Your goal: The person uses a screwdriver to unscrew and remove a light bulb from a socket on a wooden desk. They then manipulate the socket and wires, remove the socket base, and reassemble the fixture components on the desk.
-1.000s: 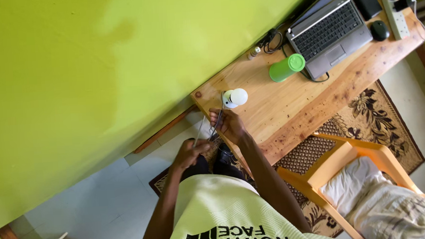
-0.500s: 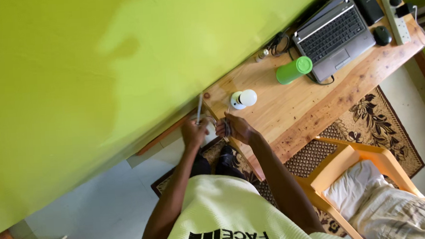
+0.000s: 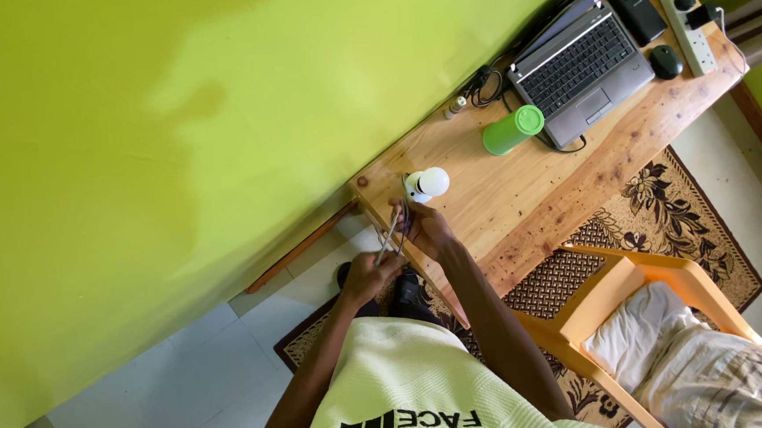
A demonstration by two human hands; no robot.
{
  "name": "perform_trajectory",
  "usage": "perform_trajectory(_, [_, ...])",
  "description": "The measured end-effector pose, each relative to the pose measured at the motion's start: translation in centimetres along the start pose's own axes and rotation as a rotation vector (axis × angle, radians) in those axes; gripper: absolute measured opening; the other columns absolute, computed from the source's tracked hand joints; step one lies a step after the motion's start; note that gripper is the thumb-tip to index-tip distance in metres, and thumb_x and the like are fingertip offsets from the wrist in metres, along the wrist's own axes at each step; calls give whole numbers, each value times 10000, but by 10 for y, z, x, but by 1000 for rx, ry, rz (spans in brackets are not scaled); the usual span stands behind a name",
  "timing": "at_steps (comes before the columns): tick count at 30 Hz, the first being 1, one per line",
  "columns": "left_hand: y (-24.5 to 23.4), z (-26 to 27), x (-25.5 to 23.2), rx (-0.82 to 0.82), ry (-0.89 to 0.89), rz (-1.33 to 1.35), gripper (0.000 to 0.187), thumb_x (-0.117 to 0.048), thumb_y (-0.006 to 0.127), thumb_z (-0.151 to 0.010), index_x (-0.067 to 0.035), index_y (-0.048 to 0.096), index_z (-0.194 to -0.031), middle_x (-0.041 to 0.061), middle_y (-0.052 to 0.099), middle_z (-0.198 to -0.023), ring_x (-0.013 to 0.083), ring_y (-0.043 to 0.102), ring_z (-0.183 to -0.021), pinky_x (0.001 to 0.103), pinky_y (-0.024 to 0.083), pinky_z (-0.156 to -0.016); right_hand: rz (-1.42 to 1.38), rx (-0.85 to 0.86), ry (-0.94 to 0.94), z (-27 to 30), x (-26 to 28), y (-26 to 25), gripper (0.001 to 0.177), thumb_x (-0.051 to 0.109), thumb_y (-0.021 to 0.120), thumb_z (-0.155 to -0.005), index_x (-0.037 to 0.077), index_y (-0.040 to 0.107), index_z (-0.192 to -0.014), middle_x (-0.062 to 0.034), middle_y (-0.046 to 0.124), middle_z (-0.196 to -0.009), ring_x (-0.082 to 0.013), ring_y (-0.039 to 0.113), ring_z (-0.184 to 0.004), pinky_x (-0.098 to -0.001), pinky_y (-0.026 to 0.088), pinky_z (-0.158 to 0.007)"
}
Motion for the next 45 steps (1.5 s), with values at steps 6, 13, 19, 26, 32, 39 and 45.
perform_trajectory(6, [-42, 40, 36, 3, -381, -79, 489, -565, 665, -857, -91, 775, -908, 66, 722, -670, 104, 489, -360, 287, 422, -332, -210, 112, -24, -2, 11, -15, 303, 250, 456, -1158, 10, 625, -1080, 36, 530, -741, -112, 545, -646, -248, 494, -622])
perform_trajectory(13, [-52, -29, 43, -599, -319, -87, 495, -544, 681, -794, -65, 752, -898, 36, 693, -543, 65, 519, -304, 270, 410, -271, 490, -40, 127, 11, 6, 15, 428, 346, 356, -1126, 35, 597, -959, -16, 497, -644, -197, 586, -623, -324, 539, -634])
perform_trajectory(19, [-27, -78, -3, -547, -162, -290, 502, -562, 700, -866, -74, 755, -965, 4, 703, -578, 70, 478, -332, 224, 371, -290, 664, 26, 207, 23, 6, 48, 513, 326, 186, -1091, 21, 591, -1174, -119, 641, -863, -196, 617, -714, -351, 578, -711])
perform_trajectory(26, [9, -28, -36, -260, -86, -370, 505, -499, 584, -987, -72, 784, -808, 55, 676, -595, 98, 586, -483, 324, 470, -492, 306, -60, 133, 18, 8, 44, 529, 270, 202, -1073, -80, 542, -1275, -124, 677, -972, -212, 643, -839, -360, 584, -811])
perform_trajectory(32, [15, 12, -11, -94, -156, -90, 467, -522, 629, -931, -91, 764, -811, 26, 737, -688, 88, 668, -584, 273, 544, -563, -103, 55, -9, 2, 6, 21, 406, 173, 359, -1092, -99, 603, -1271, -45, 601, -852, -169, 589, -763, -306, 542, -736])
perform_trajectory(39, [-43, 40, 50, -217, -493, 125, 434, -534, 734, -833, -109, 743, -923, 21, 674, -715, 91, 426, -391, 255, 413, -347, 6, 57, -25, 8, 25, 7, 370, 177, 392, -1130, -93, 629, -1218, -38, 601, -811, -150, 565, -712, -282, 507, -681])
perform_trajectory(45, [-31, -19, 38, -781, -592, 180, 332, -358, 760, -907, -26, 750, -922, 88, 617, -622, 103, 414, -374, 271, 347, -329, 557, 5, 105, 13, 12, 17, 433, 236, 335, -1097, -68, 642, -1124, -80, 642, -794, -209, 639, -728, -364, 566, -733])
Point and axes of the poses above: each hand's wrist, its own z-axis away from the middle knuckle, its own y-axis out of the palm, x = y × z, the point moved 1 cm from there along -z, towards the middle knuckle
